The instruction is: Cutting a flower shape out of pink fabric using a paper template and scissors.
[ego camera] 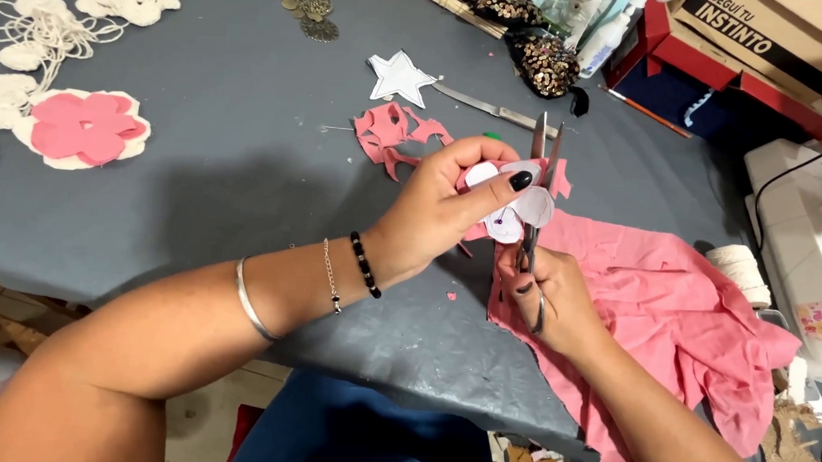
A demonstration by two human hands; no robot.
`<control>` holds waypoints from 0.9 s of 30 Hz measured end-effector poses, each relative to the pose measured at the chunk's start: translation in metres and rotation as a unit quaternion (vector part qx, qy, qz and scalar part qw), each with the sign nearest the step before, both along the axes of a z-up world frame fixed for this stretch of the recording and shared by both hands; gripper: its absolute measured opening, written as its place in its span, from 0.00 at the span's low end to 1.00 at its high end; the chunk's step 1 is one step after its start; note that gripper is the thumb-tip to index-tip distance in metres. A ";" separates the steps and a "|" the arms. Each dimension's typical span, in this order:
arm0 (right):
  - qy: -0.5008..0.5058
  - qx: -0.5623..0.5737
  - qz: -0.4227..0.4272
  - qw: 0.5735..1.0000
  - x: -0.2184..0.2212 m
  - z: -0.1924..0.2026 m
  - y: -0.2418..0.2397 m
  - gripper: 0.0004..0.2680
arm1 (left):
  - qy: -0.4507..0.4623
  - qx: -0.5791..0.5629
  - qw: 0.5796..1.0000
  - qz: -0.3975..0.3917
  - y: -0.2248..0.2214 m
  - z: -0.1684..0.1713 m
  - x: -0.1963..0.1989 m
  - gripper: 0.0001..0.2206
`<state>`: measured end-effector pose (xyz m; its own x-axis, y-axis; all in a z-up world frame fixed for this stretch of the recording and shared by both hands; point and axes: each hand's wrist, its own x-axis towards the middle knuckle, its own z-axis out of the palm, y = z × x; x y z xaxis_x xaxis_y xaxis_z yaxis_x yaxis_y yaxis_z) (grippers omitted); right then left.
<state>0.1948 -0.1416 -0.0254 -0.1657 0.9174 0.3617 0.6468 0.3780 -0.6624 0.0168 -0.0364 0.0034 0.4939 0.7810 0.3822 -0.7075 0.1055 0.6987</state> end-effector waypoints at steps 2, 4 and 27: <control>-0.001 0.005 -0.010 1.000 -0.002 0.000 0.000 0.23 | 0.006 0.015 1.000 0.015 -0.002 0.000 -0.001 0.10; -0.004 0.007 -0.010 1.000 -0.001 0.000 0.000 0.23 | 0.002 0.013 1.000 0.021 -0.004 -0.001 0.000 0.10; -0.013 0.017 -0.019 1.000 -0.002 0.007 -0.006 0.20 | -0.010 0.014 1.000 0.010 -0.003 0.008 -0.006 0.11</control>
